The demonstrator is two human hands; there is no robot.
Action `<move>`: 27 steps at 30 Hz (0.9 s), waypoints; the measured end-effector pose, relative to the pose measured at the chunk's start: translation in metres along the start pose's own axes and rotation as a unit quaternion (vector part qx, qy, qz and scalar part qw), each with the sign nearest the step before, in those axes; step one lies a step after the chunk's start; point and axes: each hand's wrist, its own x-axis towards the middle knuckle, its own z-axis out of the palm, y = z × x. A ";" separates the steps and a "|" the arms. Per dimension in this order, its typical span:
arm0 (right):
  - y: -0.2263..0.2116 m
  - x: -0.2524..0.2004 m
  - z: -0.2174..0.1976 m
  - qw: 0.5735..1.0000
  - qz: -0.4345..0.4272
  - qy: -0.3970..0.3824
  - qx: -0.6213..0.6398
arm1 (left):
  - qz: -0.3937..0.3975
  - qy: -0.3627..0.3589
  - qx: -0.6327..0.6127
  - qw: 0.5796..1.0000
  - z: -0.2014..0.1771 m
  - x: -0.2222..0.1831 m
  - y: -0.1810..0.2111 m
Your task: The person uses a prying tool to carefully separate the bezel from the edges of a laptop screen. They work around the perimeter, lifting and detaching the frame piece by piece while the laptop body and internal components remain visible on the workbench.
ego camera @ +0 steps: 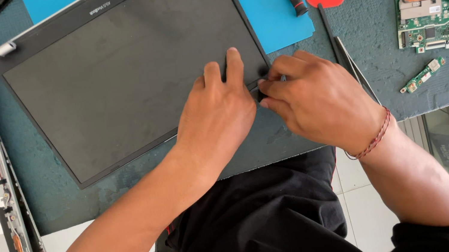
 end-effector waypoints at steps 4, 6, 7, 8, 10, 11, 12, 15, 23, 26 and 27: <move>0.005 0.007 -0.002 0.998 0.022 -0.038 0.048 | 0.024 -0.029 0.040 0.998 0.003 0.000 0.005; 0.005 0.006 -0.002 0.998 0.031 -0.028 0.052 | 0.028 -0.030 0.044 0.998 0.005 0.000 0.007; -0.003 0.001 -0.002 0.998 0.032 -0.028 0.052 | 0.030 -0.030 0.044 0.998 0.004 0.000 0.007; -0.010 -0.002 -0.003 0.999 0.036 0.012 0.006 | 0.028 -0.034 0.033 0.998 0.003 0.000 0.006; -0.021 -0.011 -0.001 0.997 0.040 0.052 -0.041 | 0.027 -0.036 0.022 0.999 0.002 0.001 0.004; -0.025 -0.016 0.001 0.992 0.072 0.083 -0.056 | 0.034 -0.034 0.027 0.998 0.002 0.001 0.003; -0.029 -0.022 0.003 0.986 0.103 0.114 -0.071 | 0.041 -0.032 0.031 0.998 0.001 0.001 0.003; -0.035 -0.027 0.018 0.976 0.126 0.174 -0.021 | 0.038 0.002 0.035 0.999 0.003 0.001 0.002; -0.036 -0.023 0.032 0.952 0.148 0.249 0.095 | 0.058 0.011 0.025 0.998 0.003 0.000 -0.005; -0.029 -0.020 0.031 0.958 0.131 0.213 0.144 | 0.060 0.016 0.019 0.998 0.004 -0.002 -0.004; -0.026 -0.017 0.030 0.960 0.114 0.194 0.167 | 0.059 0.022 0.015 0.998 0.004 -0.002 -0.005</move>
